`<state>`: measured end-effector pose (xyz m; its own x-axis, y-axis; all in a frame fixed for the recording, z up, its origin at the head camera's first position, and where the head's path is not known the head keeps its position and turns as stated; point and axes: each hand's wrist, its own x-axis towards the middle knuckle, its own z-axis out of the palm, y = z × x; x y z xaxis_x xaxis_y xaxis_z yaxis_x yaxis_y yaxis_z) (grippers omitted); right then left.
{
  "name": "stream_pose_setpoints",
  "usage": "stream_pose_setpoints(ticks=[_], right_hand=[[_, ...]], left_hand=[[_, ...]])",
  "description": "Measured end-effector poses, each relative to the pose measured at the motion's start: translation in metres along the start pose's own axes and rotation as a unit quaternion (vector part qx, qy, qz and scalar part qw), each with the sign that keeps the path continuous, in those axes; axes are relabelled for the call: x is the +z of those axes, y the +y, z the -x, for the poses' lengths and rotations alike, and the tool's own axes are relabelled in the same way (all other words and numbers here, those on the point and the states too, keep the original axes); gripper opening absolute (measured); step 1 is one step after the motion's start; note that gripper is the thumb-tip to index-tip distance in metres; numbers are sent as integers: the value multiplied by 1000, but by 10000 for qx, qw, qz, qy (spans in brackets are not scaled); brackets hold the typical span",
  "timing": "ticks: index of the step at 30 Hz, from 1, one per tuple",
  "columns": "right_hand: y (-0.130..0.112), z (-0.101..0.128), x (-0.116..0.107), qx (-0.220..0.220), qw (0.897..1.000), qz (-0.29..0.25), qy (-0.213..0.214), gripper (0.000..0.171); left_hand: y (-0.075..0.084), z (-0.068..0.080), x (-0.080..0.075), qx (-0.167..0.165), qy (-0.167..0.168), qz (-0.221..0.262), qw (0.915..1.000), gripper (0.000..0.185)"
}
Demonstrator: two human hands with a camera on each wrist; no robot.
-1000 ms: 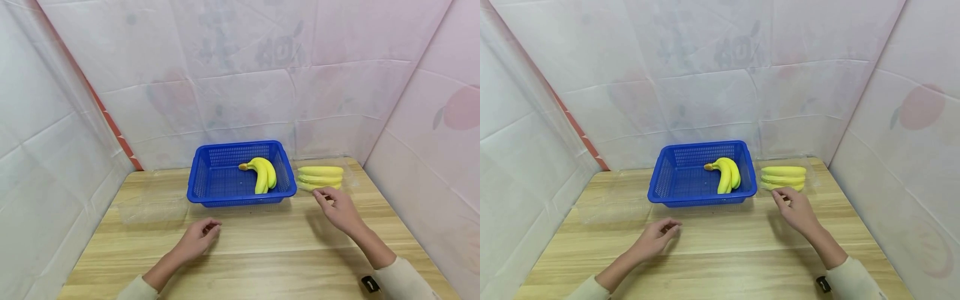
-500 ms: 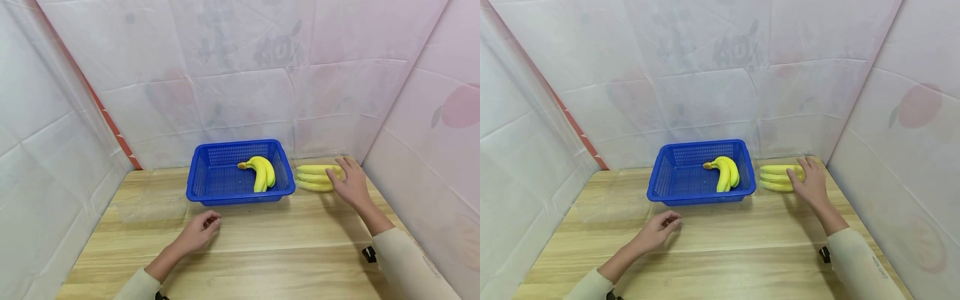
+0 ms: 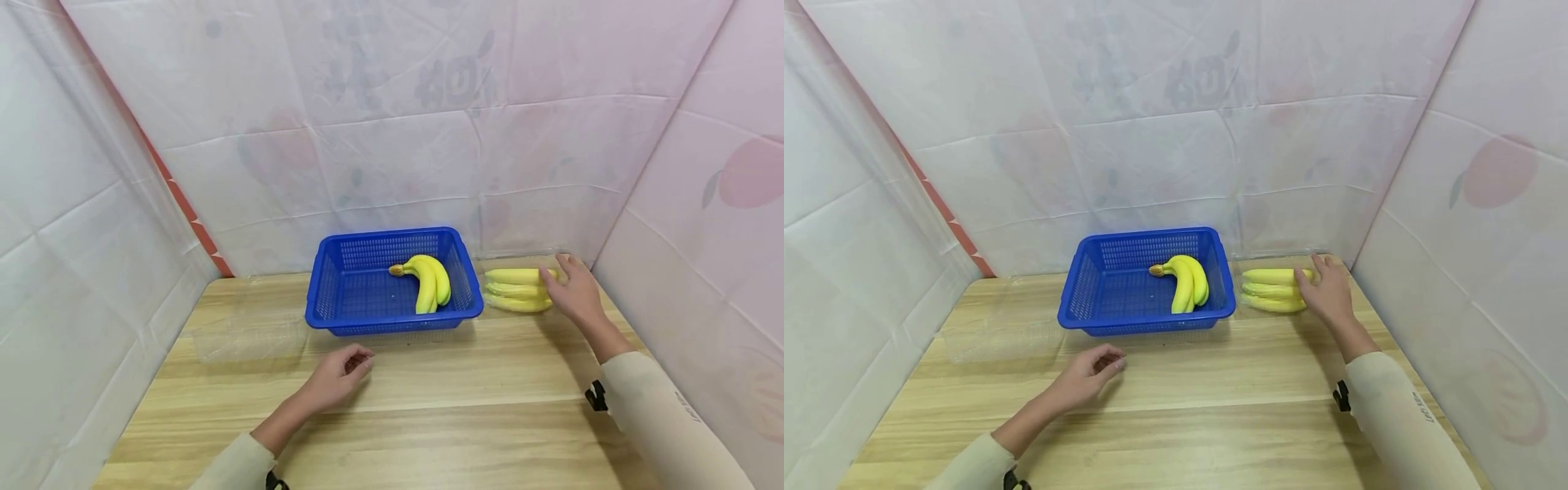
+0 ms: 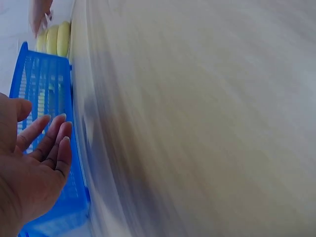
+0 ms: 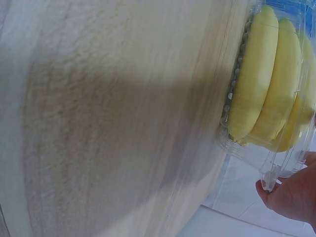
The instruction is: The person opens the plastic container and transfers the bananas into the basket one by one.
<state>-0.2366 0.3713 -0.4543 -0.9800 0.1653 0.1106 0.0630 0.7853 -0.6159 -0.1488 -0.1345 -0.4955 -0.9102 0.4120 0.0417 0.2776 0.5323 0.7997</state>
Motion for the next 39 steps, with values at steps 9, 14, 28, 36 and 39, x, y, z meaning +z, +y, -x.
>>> stream_pose_setpoints(ticks=[9, 14, 28, 36, 39], right_hand=[[1, 2, -1, 136, 9996, -70, -251, 85], [1, 2, -3, 173, 9991, 15, -397, 86], [-4, 2, -9, 106, 9989, 184, -423, 86], [-5, 5, -9, 184, 9983, 273, -487, 90], [-3, 6, -9, 213, 9980, 276, -522, 90]], left_hand=[[39, -38, 52, 173, -1048, -415, 9935, 61], [68, -69, 91, 156, -1386, -213, 9900, 70], [125, -137, 161, -876, -822, 984, 9879, 76], [139, -142, 173, -1041, -537, 1154, 9864, 102], [138, -142, 174, -1001, -501, 1179, 9867, 101]])
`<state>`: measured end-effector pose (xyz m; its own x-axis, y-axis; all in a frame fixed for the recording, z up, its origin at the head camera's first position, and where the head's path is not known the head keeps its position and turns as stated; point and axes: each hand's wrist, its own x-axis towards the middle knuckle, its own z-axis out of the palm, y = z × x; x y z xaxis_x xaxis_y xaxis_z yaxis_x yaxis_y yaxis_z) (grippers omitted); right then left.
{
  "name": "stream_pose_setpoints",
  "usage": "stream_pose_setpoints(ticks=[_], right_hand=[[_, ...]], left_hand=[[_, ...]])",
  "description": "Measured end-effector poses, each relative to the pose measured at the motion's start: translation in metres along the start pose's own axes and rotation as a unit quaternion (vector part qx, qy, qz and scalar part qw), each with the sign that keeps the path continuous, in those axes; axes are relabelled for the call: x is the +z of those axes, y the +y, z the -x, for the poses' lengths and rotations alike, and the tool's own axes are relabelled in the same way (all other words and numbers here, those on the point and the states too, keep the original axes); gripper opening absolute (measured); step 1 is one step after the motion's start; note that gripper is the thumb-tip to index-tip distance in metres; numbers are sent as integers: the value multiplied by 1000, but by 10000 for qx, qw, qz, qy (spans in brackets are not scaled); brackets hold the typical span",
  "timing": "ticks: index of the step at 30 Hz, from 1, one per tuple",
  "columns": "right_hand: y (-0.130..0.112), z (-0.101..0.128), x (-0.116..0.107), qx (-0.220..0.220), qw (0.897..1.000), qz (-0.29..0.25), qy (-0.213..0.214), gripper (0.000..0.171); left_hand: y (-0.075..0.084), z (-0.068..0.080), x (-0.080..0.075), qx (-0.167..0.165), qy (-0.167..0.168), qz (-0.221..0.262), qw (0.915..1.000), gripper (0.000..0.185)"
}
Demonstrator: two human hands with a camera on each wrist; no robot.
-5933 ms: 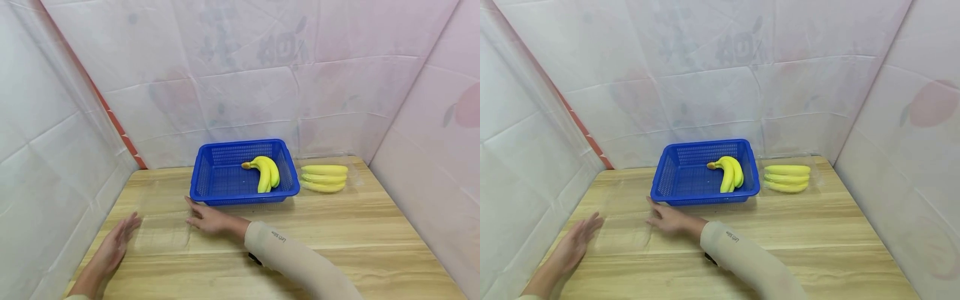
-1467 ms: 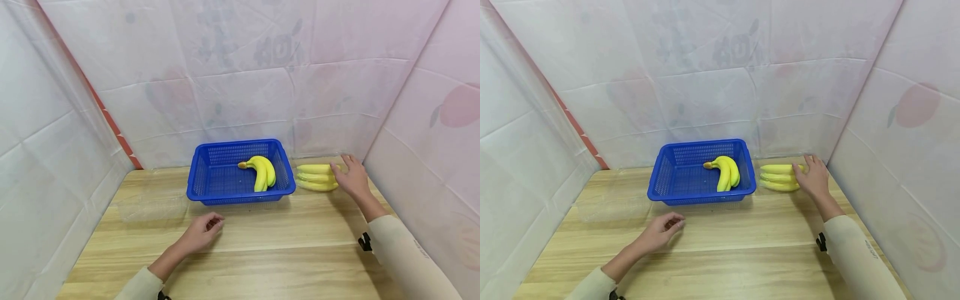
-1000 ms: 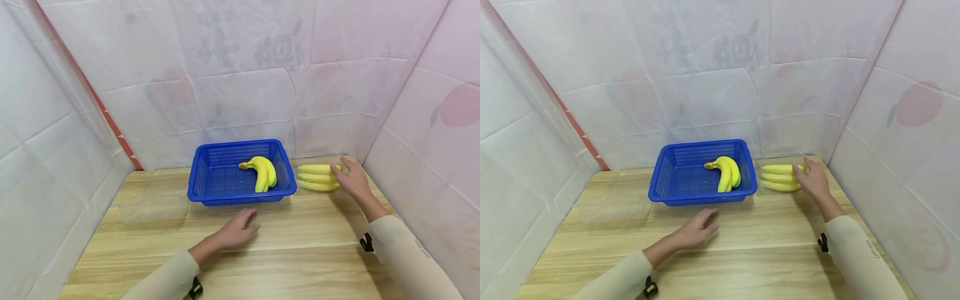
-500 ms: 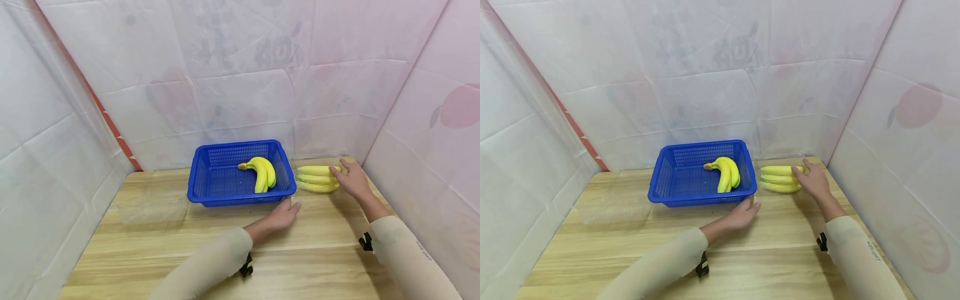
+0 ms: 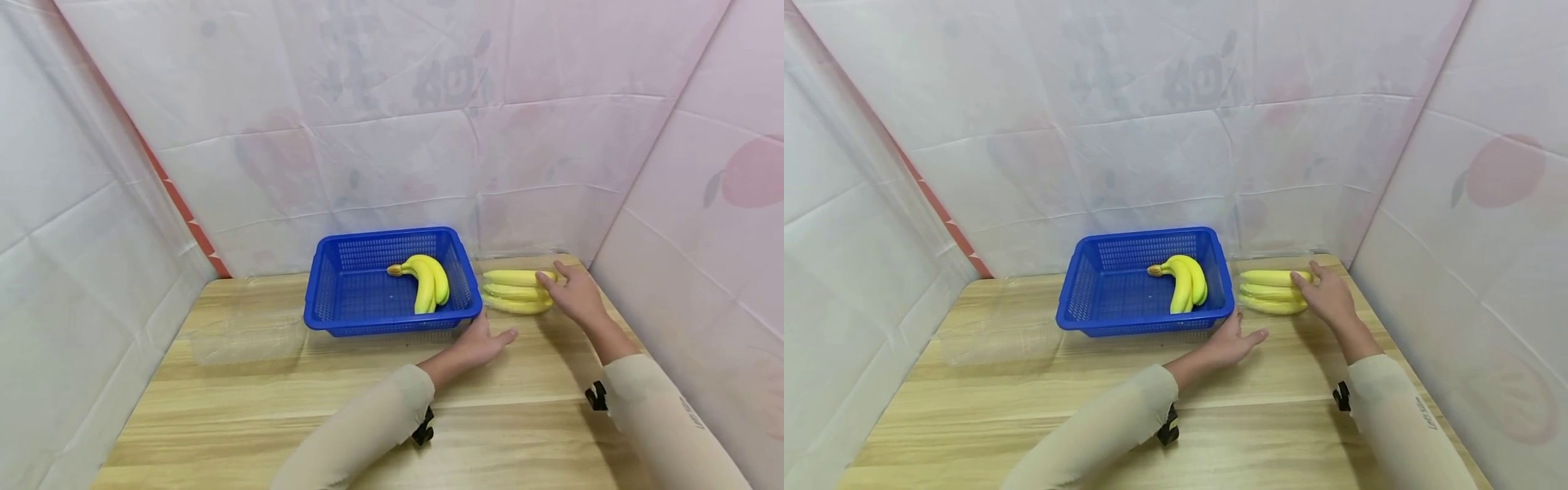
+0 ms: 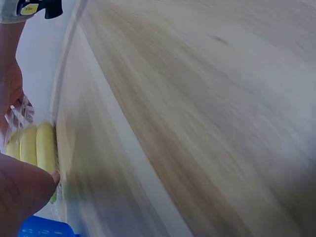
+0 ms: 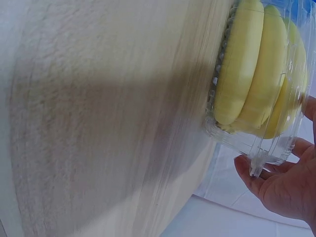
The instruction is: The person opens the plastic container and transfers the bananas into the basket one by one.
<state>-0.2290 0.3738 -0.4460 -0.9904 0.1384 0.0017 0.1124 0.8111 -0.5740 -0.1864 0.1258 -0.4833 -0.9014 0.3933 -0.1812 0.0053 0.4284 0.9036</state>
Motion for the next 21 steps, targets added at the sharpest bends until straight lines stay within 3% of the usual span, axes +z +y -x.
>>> stream_pose_setpoints(ticks=[14, 21], right_hand=[[7, 5, 1, -74, 9998, -182, -4, 89], [5, 12, 3, -186, 9995, -163, 176, 86]], left_hand=[[-12, -1, -6, 107, 81, 25, 9999, 92], [-7, 2, -3, -117, 219, 89, 9997, 90]])
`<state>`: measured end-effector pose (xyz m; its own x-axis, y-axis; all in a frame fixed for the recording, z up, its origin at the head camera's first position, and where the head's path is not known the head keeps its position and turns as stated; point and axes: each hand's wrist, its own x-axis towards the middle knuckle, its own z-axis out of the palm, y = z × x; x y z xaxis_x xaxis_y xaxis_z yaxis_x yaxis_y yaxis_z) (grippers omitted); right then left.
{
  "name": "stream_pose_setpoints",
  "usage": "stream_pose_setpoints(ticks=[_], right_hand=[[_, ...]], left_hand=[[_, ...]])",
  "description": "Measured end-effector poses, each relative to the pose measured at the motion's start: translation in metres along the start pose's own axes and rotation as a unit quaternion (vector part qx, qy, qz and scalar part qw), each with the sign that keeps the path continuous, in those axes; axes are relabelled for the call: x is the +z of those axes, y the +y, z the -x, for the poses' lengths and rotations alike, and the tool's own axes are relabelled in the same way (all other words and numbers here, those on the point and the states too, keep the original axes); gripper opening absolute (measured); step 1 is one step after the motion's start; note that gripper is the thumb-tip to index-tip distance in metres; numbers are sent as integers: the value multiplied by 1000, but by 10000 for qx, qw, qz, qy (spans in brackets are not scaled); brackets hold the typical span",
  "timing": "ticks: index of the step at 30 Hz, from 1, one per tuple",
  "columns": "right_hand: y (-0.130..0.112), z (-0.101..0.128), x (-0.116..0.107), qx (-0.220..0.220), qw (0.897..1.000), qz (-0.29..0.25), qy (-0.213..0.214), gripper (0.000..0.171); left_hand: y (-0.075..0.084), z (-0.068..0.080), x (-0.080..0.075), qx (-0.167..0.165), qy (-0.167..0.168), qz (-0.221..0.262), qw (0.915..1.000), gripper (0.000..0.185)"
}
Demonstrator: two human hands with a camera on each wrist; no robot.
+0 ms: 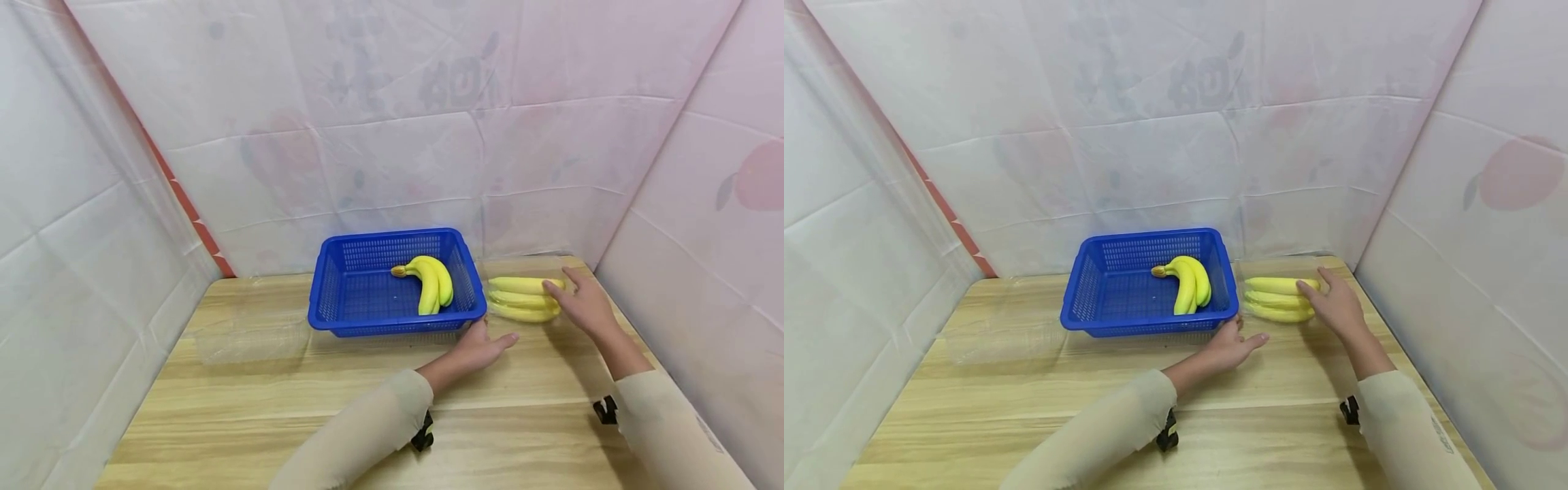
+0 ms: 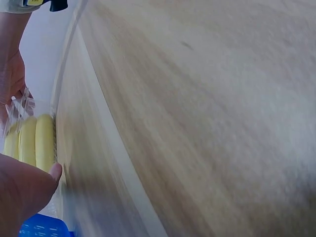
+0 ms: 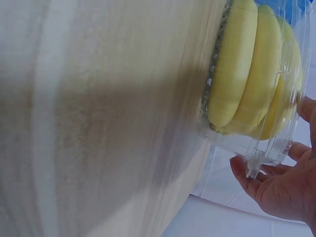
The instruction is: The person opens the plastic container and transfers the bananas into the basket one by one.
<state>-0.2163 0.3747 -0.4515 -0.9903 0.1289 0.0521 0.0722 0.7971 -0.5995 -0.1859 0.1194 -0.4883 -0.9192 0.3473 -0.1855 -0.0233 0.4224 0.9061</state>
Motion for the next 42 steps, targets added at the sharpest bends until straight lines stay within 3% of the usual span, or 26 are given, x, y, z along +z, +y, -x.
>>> stream_pose_setpoints(ticks=[7, 15, 18, 21, 24, 33, 42], right_hand=[[0, 12, 2, -53, 9998, 86, 185, 85], [0, 31, -2, 14, 9996, 238, 165, 84], [-1, 38, -3, -50, 9992, 347, 170, 85], [-1, 45, -5, -118, 9988, 444, 178, 85], [-1, 51, -7, -121, 9988, 468, 97, 86], [3, 62, -18, -108, 9981, 519, -322, 89], [3, 70, -26, -343, 9967, 343, -647, 88]], left_hand=[[2, 1, 3, -23, 146, 231, 9996, 77], [-26, -25, 19, -53, 494, -123, 9987, 78], [-26, -25, 18, -50, 570, -36, 9984, 63], [-24, -24, 14, -78, 551, -45, 9984, 52], [-28, -26, 12, -93, 391, -221, 9989, 53], [-14, -10, -1, 174, -73, -166, 9997, 77], [9, 19, -9, -616, -273, 22, 9977, 83]])
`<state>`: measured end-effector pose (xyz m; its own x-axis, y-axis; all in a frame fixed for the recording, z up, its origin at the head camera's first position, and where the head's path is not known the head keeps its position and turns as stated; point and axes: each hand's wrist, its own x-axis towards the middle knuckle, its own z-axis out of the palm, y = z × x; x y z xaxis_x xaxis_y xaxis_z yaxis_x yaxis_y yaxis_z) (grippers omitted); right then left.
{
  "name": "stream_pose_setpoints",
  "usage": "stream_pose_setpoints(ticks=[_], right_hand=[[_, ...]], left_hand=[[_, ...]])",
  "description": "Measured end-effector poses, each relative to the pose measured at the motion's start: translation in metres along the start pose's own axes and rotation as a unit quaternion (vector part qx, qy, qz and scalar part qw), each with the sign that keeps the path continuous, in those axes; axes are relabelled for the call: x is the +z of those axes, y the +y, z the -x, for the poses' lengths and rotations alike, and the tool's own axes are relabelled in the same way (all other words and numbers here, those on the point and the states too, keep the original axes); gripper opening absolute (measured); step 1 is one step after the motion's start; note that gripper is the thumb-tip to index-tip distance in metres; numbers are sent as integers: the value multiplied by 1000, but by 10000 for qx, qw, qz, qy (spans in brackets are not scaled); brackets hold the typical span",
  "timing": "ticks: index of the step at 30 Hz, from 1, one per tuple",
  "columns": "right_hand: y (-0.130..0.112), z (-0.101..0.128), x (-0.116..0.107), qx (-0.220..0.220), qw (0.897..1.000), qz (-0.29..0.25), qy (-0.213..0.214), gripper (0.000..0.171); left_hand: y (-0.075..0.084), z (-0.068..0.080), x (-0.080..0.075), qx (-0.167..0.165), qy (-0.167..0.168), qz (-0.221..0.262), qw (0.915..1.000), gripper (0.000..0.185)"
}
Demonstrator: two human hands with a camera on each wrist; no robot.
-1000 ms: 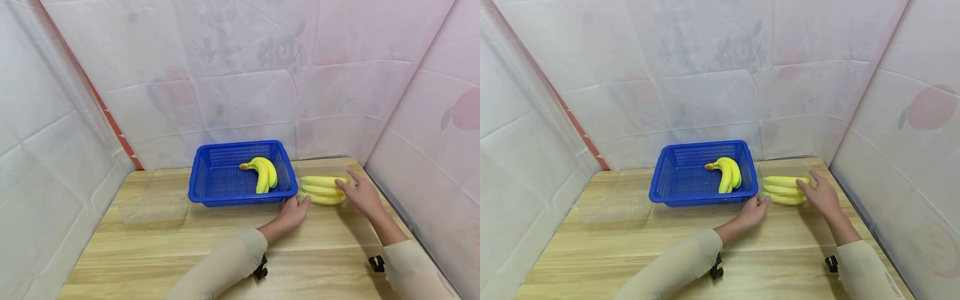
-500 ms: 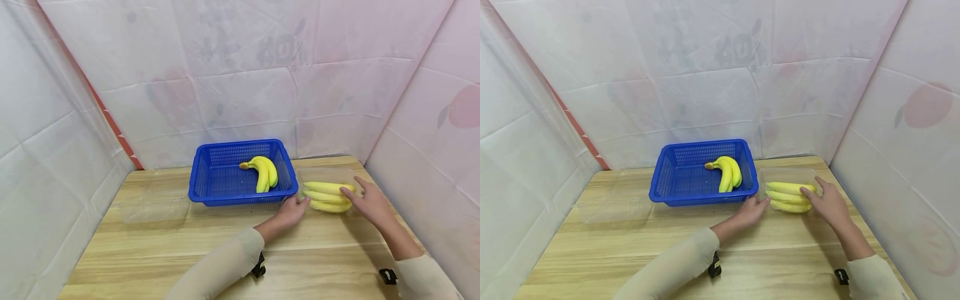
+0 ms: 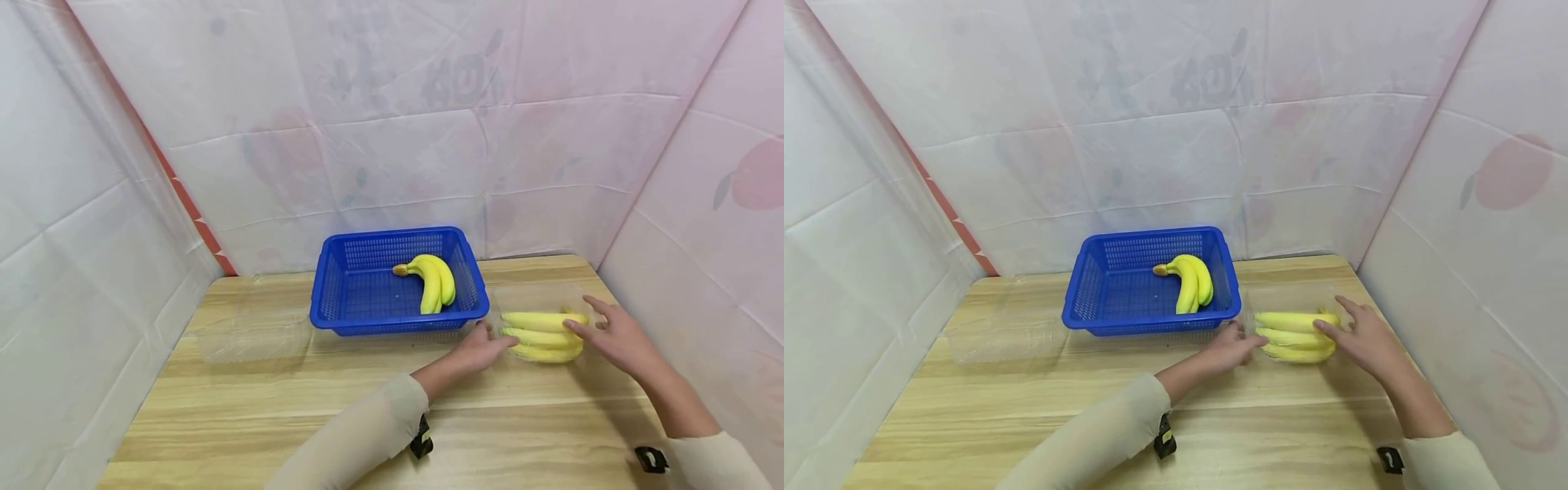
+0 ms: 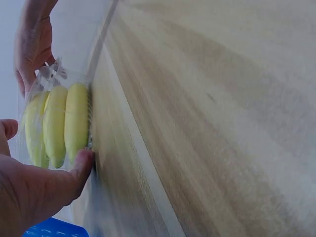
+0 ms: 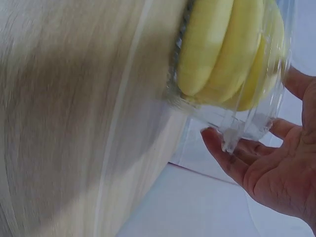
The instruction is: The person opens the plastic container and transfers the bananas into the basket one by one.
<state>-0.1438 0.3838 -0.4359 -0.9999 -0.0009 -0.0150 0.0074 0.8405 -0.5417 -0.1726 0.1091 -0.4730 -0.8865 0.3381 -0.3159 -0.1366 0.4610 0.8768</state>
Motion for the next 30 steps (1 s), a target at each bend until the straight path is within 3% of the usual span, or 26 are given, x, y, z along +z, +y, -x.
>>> stream_pose_setpoints(ticks=[8, 14, 20, 24, 30], right_hand=[[-3, 14, -9, -29, 9988, -48, -496, 91], [-5, 21, -9, -132, 9985, 48, -528, 91], [-11, 26, -3, -151, 9988, 98, -463, 92], [-18, 29, 3, -142, 9985, -38, -532, 95], [-26, 34, 13, -12, 9979, -284, -588, 106]], left_hand=[[-4, 22, -4, 103, -619, 345, 9974, 49], [-8, 37, -5, 59, -924, 477, 9946, 54], [-15, 48, -11, 146, -962, 274, 9949, 66], [-22, 53, -18, 233, -1002, 134, 9946, 63], [-30, 60, -29, 101, -996, 66, 9950, 66]])
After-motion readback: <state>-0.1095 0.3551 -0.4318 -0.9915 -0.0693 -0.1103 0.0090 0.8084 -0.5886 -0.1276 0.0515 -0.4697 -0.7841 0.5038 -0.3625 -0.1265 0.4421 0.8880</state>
